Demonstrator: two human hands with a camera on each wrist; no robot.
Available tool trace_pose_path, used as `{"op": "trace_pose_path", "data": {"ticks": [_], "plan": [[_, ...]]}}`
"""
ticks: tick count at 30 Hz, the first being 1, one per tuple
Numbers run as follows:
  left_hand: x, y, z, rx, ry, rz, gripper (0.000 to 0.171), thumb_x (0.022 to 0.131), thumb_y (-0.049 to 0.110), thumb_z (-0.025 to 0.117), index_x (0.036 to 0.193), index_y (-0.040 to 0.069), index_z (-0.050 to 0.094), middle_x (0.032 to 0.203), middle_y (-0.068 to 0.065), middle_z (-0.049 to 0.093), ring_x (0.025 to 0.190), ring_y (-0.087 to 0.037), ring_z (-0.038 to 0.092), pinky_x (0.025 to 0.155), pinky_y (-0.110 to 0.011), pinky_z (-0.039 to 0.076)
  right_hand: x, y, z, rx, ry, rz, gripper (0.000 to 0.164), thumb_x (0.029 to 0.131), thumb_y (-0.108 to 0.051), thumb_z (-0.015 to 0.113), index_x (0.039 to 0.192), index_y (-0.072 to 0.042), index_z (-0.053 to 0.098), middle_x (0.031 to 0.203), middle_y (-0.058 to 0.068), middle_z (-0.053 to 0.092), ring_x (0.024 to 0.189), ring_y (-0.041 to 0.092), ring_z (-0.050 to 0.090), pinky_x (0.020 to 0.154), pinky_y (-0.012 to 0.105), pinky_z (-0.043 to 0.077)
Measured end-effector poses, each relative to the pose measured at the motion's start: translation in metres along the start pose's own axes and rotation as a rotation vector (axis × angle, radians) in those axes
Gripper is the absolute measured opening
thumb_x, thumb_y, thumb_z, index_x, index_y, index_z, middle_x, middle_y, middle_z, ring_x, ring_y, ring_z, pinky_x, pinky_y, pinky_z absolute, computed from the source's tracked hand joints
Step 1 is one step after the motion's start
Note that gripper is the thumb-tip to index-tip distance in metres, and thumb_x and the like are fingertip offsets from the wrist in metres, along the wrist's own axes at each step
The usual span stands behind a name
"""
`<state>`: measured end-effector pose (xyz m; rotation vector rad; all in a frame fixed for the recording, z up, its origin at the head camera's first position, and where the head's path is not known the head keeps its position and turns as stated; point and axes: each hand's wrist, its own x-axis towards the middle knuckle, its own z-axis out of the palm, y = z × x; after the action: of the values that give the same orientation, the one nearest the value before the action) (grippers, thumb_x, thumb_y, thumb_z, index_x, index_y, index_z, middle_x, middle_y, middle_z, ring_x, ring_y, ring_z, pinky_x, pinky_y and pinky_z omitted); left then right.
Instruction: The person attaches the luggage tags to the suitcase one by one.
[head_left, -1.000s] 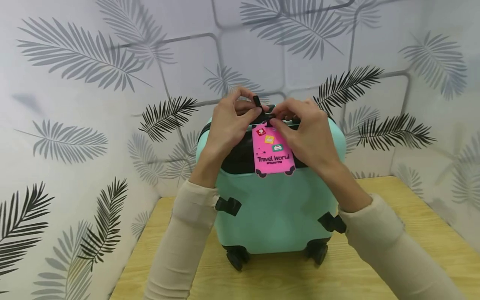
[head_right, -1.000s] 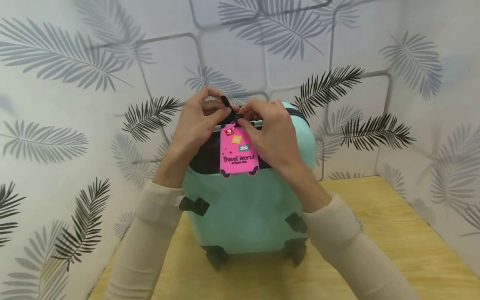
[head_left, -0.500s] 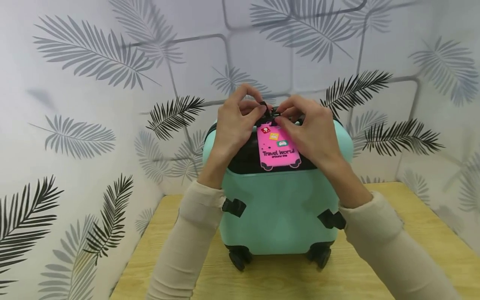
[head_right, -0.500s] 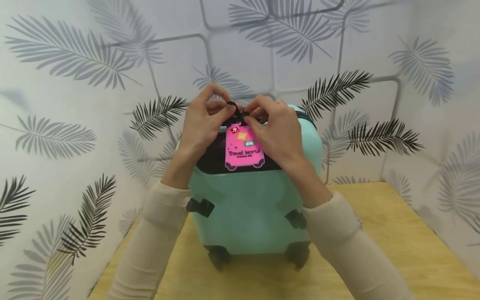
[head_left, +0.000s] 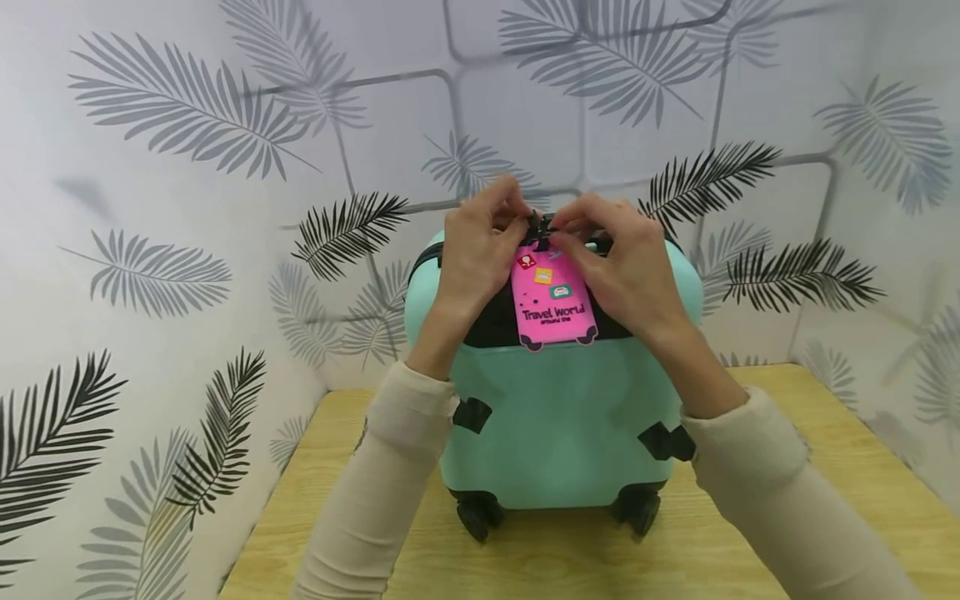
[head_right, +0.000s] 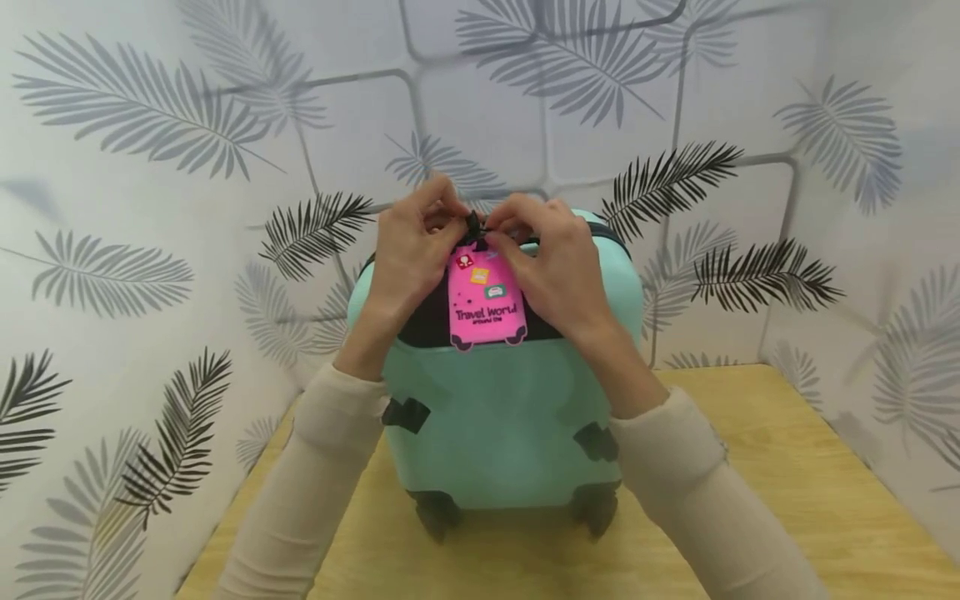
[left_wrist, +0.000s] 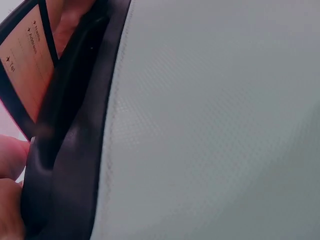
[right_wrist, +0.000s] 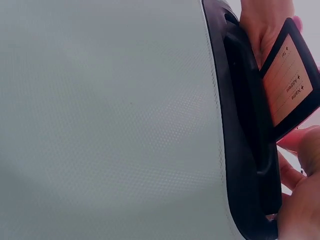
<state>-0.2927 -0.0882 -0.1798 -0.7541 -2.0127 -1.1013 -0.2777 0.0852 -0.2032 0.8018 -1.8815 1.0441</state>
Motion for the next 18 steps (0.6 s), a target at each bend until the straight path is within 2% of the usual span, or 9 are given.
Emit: {"op": "trace_pose_path", "data": {"ticks": [4,7,13,18], "plan": [[0.0003,-0.0012,0.0007,0.022,-0.032,0.065,0.01,0.095,-0.006,0.059,0.09,0.002,0.063,0.091,-0.013,0.078,0.08,-0.02,0.075,0.067,-0.024,0.052,0.0006,0.0,0.0006,0.007,0.005,-0.002,0.009,0.092,-0.002,0.078,0.099,-0.004,0.075,0.092,0.009,0.076,0.093,0.019,0.063,0.081,0.035,0.046],[0.0012,-0.0017,-0.0001,0.046,-0.047,0.088,0.011,0.095,-0.005,0.06,0.091,0.004,0.064,0.087,-0.012,0.077,0.074,-0.018,0.073,0.064,-0.024,0.049,0.0007,-0.0001,0.001,0.012,0.01,-0.002,0.008,0.092,-0.002,0.077,0.1,-0.004,0.075,0.093,0.009,0.076,0.092,0.018,0.063,0.081,0.034,0.046],[0.0014,-0.0021,-0.0007,0.061,-0.074,0.083,0.011,0.097,-0.004,0.06,0.094,0.006,0.065,0.089,-0.011,0.077,0.073,-0.017,0.072,0.065,-0.024,0.048,0.0018,-0.0012,0.0005,0.012,0.005,0.018,0.006,0.096,-0.002,0.072,0.101,-0.003,0.075,0.095,0.009,0.075,0.093,0.017,0.066,0.081,0.034,0.049],[-0.0006,-0.0027,-0.0004,0.03,-0.092,0.065,0.011,0.096,-0.004,0.061,0.095,0.006,0.066,0.091,-0.011,0.076,0.079,-0.018,0.074,0.07,-0.024,0.052,0.0023,-0.0026,0.0002,-0.012,-0.01,0.041,0.005,0.097,-0.004,0.071,0.101,-0.002,0.074,0.094,0.01,0.075,0.09,0.017,0.067,0.078,0.032,0.048]]}}
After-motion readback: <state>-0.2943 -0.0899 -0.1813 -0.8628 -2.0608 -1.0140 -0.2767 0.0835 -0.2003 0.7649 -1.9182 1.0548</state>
